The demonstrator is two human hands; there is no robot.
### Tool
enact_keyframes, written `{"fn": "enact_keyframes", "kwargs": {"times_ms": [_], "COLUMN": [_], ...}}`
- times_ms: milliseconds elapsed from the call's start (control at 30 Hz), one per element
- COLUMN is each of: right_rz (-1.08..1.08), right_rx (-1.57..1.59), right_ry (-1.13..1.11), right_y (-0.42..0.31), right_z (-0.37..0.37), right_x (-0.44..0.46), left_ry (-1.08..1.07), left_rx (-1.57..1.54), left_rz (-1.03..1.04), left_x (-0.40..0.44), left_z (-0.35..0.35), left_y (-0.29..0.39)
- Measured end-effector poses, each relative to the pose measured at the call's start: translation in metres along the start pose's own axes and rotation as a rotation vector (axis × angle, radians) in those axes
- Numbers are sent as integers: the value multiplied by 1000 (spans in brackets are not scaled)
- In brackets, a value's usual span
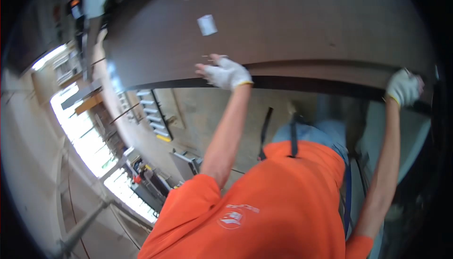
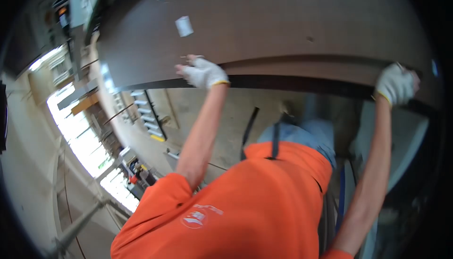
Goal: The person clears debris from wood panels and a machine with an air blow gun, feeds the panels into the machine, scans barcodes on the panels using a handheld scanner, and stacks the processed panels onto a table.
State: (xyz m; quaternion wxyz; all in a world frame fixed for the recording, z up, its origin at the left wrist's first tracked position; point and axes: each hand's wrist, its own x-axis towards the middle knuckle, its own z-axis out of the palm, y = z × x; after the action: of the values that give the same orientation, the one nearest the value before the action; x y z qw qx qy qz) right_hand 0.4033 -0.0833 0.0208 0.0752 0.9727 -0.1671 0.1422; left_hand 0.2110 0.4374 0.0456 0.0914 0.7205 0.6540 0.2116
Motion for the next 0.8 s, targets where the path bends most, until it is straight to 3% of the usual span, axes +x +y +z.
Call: {"fn": "enact_keyframes", "kwargs": {"times_ms": [33, 67, 100, 133, 167, 200, 233, 267, 333, 533, 600, 667, 800], "right_rz": [-27, -101, 9, -11, 2, 387, 323, 333, 381, 404, 393, 363, 351], "right_rx": [-64, -156, -107, -38, -95, -55, 380, 269, 348, 451, 491, 434, 365], "right_ry": [-5, 141, -74, 45, 211, 81, 228, 294, 168, 188, 74, 203, 244], "right_y": [-7, -19, -32, -27, -25, -54, -42, -43, -42, -38, -33, -35, -37], "right_z": [-3, -16, -34, -19, -5, -8, 30, 16, 8, -5, -25, -13, -14], "right_x": [4, -4, -3, -13, -16, -24, -25, -21, -23, -20, -16, -17, -19], "left_ry": [169, 91, 20, 279, 172, 72, 164, 194, 94, 72, -12, 53, 39], "left_rx": [91, -7, -100, 126, 41, -99, 31, 58, 104, -65, -44, 43, -16], "left_rz": [127, 63, -9, 167, 62, 62, 110, 80, -37, -48, -85, -19, -59], "left_x": [3, -1, -6, 10, 1, -4, 3, 12, -21, -9, -25, -18, -14], "left_z": [17, 5, -9, 28, 17, 10, 24, 40, 6, 9, -15, -2, 2], "left_y": [-16, -3, 10, -27, -15, -15, -27, -37, -4, -13, 6, -6, -11]}}
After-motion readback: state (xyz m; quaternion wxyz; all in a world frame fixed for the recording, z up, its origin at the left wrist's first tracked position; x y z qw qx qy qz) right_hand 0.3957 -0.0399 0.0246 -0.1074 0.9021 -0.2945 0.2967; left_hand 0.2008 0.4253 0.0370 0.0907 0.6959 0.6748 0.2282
